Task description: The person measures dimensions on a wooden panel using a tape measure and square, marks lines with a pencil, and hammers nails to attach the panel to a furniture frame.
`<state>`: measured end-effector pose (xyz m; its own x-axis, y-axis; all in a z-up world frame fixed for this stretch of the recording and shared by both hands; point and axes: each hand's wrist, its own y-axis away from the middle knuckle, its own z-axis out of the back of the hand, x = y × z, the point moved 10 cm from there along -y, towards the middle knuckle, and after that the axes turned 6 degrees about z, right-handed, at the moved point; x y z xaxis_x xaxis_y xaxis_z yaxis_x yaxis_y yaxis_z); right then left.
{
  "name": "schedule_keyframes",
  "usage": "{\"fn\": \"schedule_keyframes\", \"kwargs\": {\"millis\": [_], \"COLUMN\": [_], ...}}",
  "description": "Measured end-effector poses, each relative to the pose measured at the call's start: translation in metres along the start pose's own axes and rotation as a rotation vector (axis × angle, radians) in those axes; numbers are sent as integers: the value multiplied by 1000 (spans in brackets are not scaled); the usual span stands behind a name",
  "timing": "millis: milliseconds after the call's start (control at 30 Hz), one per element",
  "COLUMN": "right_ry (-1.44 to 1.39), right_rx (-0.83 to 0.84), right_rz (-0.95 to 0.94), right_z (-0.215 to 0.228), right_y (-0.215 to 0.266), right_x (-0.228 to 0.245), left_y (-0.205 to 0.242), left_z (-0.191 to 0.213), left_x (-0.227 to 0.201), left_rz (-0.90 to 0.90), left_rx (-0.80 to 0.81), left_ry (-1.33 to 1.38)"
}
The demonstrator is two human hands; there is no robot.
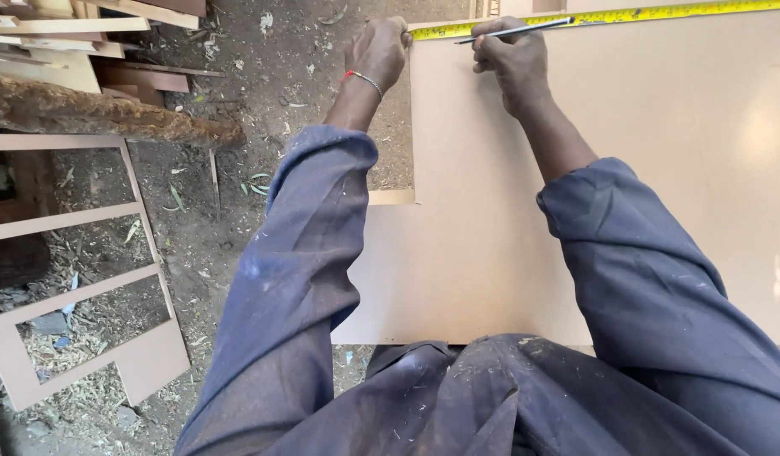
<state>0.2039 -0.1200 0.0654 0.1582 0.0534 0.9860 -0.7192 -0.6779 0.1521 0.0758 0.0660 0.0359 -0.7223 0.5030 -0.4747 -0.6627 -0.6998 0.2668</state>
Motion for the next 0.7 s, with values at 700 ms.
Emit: {"fn": "schedule_keyframes", "kwargs": {"millis": [700], "right_ry": [128], "right_rx": [-2], "right_rz": [139], "right_z": [-15], "right_y": [-20], "right_x": [-15], "left_y": [-9], "left_z": [-6], "left_x": [7], "left_rz": [63], "left_rx": [48], "left_ry": [64]}}
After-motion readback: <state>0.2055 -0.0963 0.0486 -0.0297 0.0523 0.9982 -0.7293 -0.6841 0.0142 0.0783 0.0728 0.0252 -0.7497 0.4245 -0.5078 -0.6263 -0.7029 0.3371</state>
